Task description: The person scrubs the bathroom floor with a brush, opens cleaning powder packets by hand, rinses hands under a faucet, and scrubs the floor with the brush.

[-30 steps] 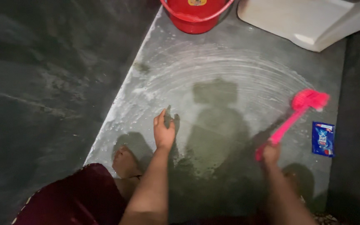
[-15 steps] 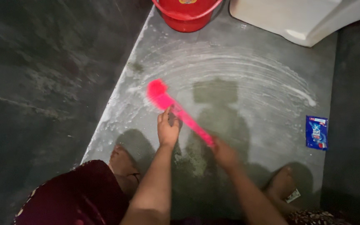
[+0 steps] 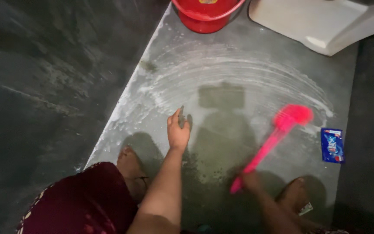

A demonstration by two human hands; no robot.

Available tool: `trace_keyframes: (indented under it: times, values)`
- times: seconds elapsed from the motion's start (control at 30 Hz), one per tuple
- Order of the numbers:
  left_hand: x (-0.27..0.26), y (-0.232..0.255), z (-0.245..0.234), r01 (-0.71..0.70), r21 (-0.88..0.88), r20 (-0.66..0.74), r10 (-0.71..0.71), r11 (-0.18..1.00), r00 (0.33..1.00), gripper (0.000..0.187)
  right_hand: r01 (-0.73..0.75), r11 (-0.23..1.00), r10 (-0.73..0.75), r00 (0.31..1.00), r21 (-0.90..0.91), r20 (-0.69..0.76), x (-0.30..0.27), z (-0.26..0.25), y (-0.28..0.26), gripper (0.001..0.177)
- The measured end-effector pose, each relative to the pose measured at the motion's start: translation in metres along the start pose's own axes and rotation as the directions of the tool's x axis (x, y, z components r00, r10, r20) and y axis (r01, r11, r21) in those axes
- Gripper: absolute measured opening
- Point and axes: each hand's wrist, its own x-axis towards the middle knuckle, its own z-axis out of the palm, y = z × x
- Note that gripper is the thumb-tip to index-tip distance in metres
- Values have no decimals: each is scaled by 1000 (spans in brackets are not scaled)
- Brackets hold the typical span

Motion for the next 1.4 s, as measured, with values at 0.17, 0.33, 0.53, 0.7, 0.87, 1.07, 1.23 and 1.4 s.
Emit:
trace_keyframes:
  times: [0.17, 0.33, 0.53, 0.7, 0.87, 1.07, 1.23, 1.4]
  values:
    - [4, 1, 2, -18, 31, -11, 19, 999, 1000, 59, -189, 970, 162, 972, 154, 168, -21, 37, -86, 51]
    - [3, 1, -1, -3, 36, -19, 3, 999, 1000, 58, 103, 991, -75, 959, -88, 274, -25, -10, -133, 48]
    - [3, -7, -4, 1, 49, 16, -2, 999, 1000, 58, -357, 930, 366, 922, 84, -130, -17, -106, -80, 55]
    - [1, -3, -6, 39, 25, 3, -39, 999, 999, 55, -475, 782, 609, 723, 404, -328, 32, -167, -17, 62]
    - [-4, 0, -2, -2, 2, 0, 2, 1000, 1000, 55, -362, 695, 671, 636, 622, -380, 117, -196, 8, 62]
    - [1, 16, -8, -69, -40, 2, 69, 997, 998, 64, -216, 975, 218, 904, 48, -368, 183, -188, -55, 45]
    - [11, 12, -4, -44, -80, 68, 50, 996, 996, 72, -52, 989, 15, 966, -138, -257, 180, -129, -145, 34]
    - [9, -8, 7, -143, -65, 31, 146, 988, 989, 72, 375, 913, -394, 913, -158, -105, 155, -106, -230, 59]
